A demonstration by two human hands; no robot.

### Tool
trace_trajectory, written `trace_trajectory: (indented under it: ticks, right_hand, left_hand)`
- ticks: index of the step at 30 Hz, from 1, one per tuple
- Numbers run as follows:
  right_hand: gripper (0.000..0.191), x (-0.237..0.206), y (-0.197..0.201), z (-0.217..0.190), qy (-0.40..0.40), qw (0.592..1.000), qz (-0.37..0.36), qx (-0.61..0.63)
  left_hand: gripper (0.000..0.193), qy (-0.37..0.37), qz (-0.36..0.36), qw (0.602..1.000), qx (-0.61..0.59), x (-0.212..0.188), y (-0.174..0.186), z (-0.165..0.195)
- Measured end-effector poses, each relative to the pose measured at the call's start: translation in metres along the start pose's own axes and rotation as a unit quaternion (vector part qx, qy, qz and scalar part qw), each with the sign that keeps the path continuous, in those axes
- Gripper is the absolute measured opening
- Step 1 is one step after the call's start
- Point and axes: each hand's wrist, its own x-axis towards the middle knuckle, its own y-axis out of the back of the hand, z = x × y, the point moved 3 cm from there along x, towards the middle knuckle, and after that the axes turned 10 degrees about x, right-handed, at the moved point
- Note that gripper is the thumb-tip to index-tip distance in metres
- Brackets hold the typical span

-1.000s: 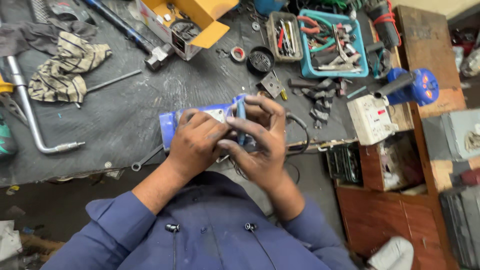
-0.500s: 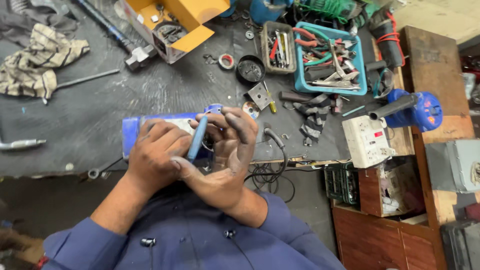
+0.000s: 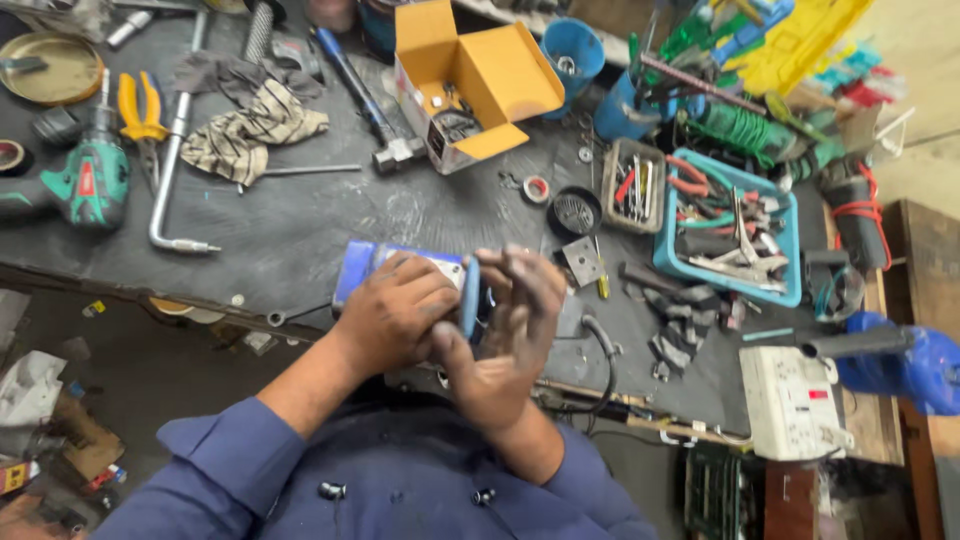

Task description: The person works on a blue pump housing at a workbench, scraping the gasket surface with a small scraper and wiping debris away by hand. They then fit a cover plate and use a spanner to tighten bolts on the housing.

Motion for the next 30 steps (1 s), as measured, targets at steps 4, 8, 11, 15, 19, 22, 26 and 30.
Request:
trace_trajectory:
  ticks: [4, 8, 11, 15, 19, 22, 26, 30]
  right_hand:
    - [0.038, -0.003, -0.004, 0.005, 0.065, 0.997, 0.016, -0.033]
    - [0.044, 0.009, 0.014, 0.01, -0.109, 0.944, 0.007, 0.311]
    - [0.056, 0.01, 0.017, 0.003, -0.116, 0.968, 0.028, 0.219]
    - [0.079, 0.004, -0.001, -0.002, 0.033, 0.994, 0.066, -0.077]
    - [0.066, -0.007, -0.002, -0.001, 0.064, 0.989, 0.08, -0.109]
    - [0.046, -0.012, 0.004, -0.004, 0.123, 0.975, 0.011, -0.185]
    - [0.037, 0.004, 0.023, 0.012, -0.061, 0.995, -0.062, 0.044]
    - [0.044, 0.014, 0.022, 0.015, -0.176, 0.902, -0.144, 0.367]
  left_hand:
    - [0.02, -0.01, 0.01, 1.0, -0.022, 0.001, 0.003, 0.001]
    - [0.015, -0.015, 0.015, 0.999, -0.04, 0.004, 0.005, 0.004]
    - [0.019, -0.01, 0.01, 0.999, -0.045, 0.002, 0.007, 0.007]
    - [0.017, 0.024, 0.022, 0.997, -0.068, 0.002, 0.01, 0.008]
    - [0.014, 0.014, 0.029, 0.997, -0.067, 0.007, 0.013, 0.012]
    - [0.014, 0.006, 0.031, 0.997, -0.073, 0.008, 0.017, 0.015]
    - [0.044, 0.004, 0.04, 0.994, -0.097, 0.007, 0.02, 0.016]
    - [0.017, 0.006, 0.038, 0.997, -0.066, 0.005, 0.015, 0.013]
